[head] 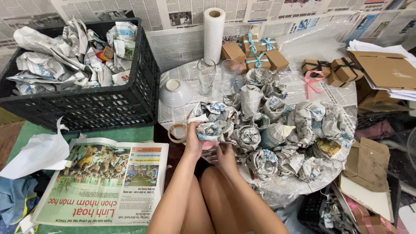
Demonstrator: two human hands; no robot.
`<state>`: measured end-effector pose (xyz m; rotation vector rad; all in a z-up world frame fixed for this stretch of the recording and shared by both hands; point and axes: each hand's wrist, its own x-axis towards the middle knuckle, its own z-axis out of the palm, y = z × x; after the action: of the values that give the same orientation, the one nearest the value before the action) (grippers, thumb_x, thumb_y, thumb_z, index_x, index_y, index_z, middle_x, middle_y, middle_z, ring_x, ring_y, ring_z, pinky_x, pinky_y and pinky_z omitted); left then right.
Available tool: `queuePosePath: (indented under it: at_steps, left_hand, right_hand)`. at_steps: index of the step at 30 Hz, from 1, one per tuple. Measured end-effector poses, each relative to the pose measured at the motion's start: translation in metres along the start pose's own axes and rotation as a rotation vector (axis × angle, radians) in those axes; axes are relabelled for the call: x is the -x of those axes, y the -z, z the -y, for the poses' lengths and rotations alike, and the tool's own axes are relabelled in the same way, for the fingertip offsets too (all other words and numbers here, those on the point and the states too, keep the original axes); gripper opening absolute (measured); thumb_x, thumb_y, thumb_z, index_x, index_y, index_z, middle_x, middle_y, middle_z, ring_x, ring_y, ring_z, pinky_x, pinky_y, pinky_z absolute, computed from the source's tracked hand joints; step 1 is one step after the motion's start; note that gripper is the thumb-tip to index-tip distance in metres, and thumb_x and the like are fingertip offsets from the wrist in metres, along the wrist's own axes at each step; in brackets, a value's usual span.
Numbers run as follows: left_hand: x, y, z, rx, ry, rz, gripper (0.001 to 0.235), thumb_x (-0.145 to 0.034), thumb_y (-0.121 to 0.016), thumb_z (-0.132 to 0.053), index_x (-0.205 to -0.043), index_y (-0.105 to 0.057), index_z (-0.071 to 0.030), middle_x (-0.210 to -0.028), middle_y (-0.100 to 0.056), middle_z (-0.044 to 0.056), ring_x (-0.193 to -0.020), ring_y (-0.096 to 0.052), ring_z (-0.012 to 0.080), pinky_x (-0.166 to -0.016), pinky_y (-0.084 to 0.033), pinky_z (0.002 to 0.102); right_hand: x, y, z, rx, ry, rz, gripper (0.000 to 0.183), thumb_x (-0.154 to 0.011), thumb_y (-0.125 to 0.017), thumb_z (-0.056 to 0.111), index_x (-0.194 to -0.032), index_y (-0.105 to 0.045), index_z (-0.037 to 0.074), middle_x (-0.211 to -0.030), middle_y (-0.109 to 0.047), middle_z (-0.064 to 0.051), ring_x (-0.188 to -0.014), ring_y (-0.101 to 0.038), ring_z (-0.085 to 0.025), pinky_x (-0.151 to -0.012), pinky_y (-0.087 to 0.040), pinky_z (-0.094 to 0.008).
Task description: The person wraps small ceramic bowls and plates in newspaper. They fold the paper around each item, secure it with tape, and place the wrapped items on a pile on the table.
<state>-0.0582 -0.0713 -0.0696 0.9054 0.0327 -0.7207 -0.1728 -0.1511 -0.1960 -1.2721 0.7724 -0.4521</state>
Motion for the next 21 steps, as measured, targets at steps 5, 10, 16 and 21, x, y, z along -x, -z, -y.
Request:
queuePosePath:
  at_steps: [5, 10, 16, 21]
  left_hand:
    - [0.015, -0.028, 0.018, -0.139, -0.233, -0.2, 0.056, -0.084, -0.059, -0.024, -0.133, -0.041, -0.005, -0.132, -0.049, 0.02, -0.113, -0.063, 0.0318, -0.082, -0.059, 0.053]
    - [0.034, -0.081, 0.06, -0.363, -0.54, 0.209, 0.065, -0.1, -0.048, -0.034, -0.156, -0.036, -0.003, -0.16, -0.039, 0.016, -0.149, -0.038, 0.0283, -0.123, -0.03, 0.04]
    - [0.038, -0.17, 0.094, -0.526, -0.784, 0.421, 0.068, -0.107, -0.048, -0.04, -0.16, -0.032, 0.0, -0.166, -0.033, 0.02, -0.156, -0.035, 0.0328, -0.13, -0.026, 0.045]
    - [0.003, -0.247, 0.108, -0.71, -0.901, 0.48, 0.09, -0.102, -0.058, -0.046, -0.163, -0.01, 0.0, -0.169, -0.024, 0.022, -0.156, -0.03, 0.037, -0.129, -0.025, 0.048]
  right_hand:
    - [0.072, 0.04, 0.082, -0.286, 0.046, 0.062, 0.065, -0.099, -0.05, 0.048, -0.144, -0.037, 0.004, -0.129, -0.059, -0.025, -0.112, -0.068, -0.037, -0.087, -0.06, -0.051]
    - [0.082, 0.089, 0.194, -0.579, 0.086, -0.132, 0.088, -0.087, -0.045, 0.062, -0.164, -0.018, 0.028, -0.163, -0.02, 0.0, -0.141, -0.039, -0.029, -0.097, -0.035, -0.067]
    - [0.025, 0.159, 0.246, -0.159, 0.322, -0.135, 0.076, -0.103, -0.068, 0.028, -0.162, -0.021, 0.019, -0.162, -0.047, -0.018, -0.142, -0.05, -0.028, -0.114, -0.041, -0.044]
    - [-0.045, 0.244, 0.285, -0.063, 0.246, -0.273, 0.06, -0.098, -0.062, 0.019, -0.153, -0.039, 0.017, -0.13, -0.065, -0.011, -0.11, -0.063, -0.022, -0.084, -0.055, -0.036]
